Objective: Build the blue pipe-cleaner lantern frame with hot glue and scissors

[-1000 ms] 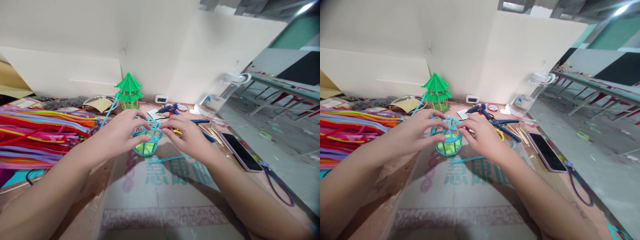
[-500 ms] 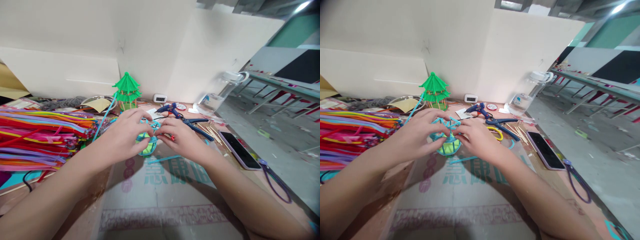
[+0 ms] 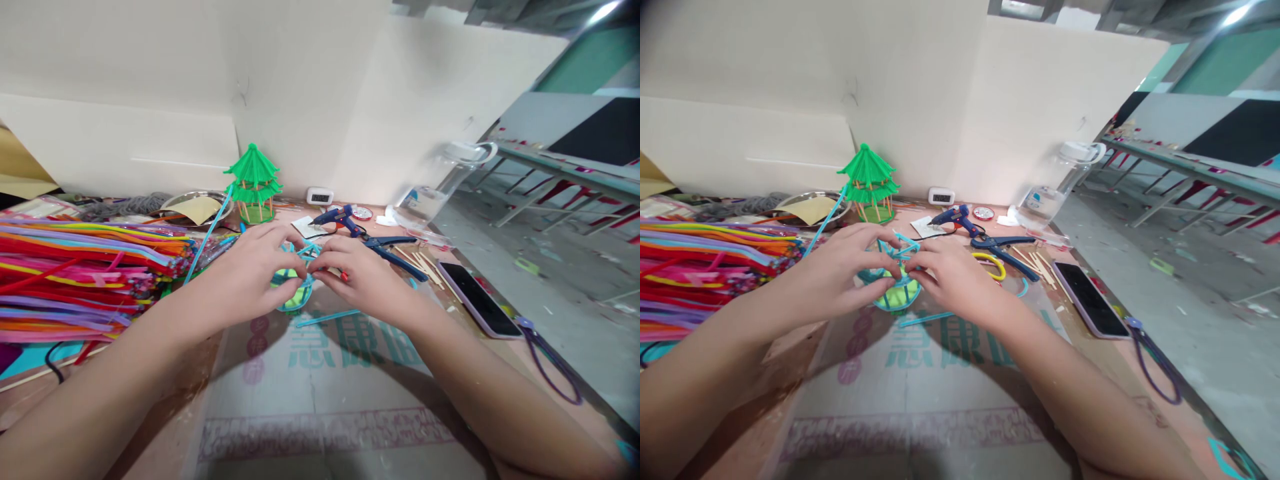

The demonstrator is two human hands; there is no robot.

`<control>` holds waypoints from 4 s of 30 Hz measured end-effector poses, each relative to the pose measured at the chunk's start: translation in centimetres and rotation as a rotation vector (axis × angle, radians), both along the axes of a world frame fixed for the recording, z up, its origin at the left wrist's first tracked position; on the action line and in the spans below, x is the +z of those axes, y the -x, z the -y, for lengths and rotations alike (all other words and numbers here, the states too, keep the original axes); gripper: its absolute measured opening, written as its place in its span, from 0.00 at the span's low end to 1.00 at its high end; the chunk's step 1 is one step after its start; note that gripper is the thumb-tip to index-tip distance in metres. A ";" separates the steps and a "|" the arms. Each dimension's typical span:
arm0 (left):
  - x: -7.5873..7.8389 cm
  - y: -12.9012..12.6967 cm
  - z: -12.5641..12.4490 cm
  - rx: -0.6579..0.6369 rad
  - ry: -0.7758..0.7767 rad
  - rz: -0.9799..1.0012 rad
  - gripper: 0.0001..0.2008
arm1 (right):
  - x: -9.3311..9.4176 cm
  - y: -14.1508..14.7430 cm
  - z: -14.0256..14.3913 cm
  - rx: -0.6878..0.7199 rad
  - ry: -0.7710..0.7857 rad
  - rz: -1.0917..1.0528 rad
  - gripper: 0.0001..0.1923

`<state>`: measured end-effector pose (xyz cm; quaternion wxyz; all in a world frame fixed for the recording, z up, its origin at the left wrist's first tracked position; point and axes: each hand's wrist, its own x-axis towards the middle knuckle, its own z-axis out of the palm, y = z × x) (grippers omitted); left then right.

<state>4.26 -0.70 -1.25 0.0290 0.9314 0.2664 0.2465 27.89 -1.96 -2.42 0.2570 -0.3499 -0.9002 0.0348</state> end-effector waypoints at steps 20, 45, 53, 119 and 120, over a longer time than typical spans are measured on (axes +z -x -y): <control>0.8 1.0 -0.3 0.039 0.033 -0.002 0.12 | 1.3 -1.3 -0.2 -0.140 0.031 -0.148 0.06; -1.4 2.9 -3.1 0.161 0.342 0.013 0.34 | -0.7 -1.7 -1.9 -0.085 0.574 -0.303 0.13; -0.8 2.4 -2.6 0.123 0.231 0.016 0.31 | 1.4 -0.4 0.7 -0.086 0.413 -0.250 0.06; -0.2 4.0 -3.2 0.373 0.313 -0.401 0.13 | 5.7 -2.4 4.2 -0.275 -0.077 -0.298 0.08; -0.2 3.9 -3.2 0.376 0.308 -0.406 0.13 | 5.0 -2.2 3.9 -0.260 -0.065 -0.250 0.10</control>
